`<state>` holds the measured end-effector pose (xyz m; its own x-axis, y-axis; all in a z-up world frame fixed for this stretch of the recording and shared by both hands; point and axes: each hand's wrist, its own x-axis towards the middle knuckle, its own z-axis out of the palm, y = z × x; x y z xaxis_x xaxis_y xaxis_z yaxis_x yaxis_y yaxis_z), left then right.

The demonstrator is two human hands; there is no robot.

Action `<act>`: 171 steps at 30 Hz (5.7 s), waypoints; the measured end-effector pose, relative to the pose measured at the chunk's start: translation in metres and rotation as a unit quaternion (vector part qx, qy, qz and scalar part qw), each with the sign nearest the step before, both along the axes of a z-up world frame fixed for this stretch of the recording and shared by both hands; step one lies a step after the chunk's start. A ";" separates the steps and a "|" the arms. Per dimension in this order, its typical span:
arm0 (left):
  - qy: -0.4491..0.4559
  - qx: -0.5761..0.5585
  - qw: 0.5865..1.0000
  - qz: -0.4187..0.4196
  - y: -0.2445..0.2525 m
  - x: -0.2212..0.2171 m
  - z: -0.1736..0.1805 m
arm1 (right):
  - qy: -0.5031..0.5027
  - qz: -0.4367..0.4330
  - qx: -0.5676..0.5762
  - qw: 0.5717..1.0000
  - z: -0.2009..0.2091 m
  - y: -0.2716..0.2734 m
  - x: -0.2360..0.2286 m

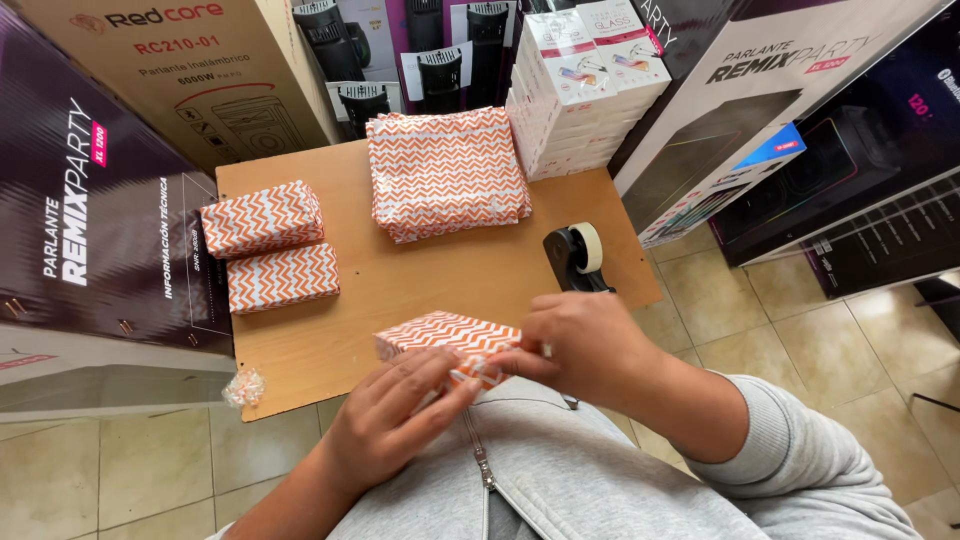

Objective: The person wraps small rectangular boxes with orange and white chevron-patterned paper. They fold the paper around each box, tuck the ends, and secure the package with clear tape from a dispenser. The wrapped boxes are stacked on the table.

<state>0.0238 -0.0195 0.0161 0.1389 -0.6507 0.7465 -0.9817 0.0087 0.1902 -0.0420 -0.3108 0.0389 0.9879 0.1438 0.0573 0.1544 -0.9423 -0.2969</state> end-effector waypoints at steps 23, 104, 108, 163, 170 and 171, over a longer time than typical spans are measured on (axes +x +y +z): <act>0.087 -0.002 0.988 0.125 -0.035 -0.010 -0.014 | -0.062 0.273 0.148 0.949 -0.051 -0.015 0.041; 0.250 -0.149 0.790 0.540 -0.023 0.049 -0.106 | -0.317 0.181 0.104 0.925 -0.139 -0.194 0.196; -0.024 0.111 0.855 0.506 -0.035 0.027 -0.117 | -0.227 -0.037 -0.067 0.971 -0.144 -0.259 0.256; 0.467 0.235 0.745 0.414 0.000 0.054 -0.358 | 0.206 0.227 0.199 0.931 -0.418 -0.038 0.213; 0.532 0.231 0.733 0.356 0.025 0.071 -0.358 | 0.153 0.299 0.217 0.917 -0.394 -0.044 0.202; 0.531 0.245 0.737 0.338 0.029 0.076 -0.352 | 0.148 0.301 0.225 0.915 -0.396 -0.044 0.202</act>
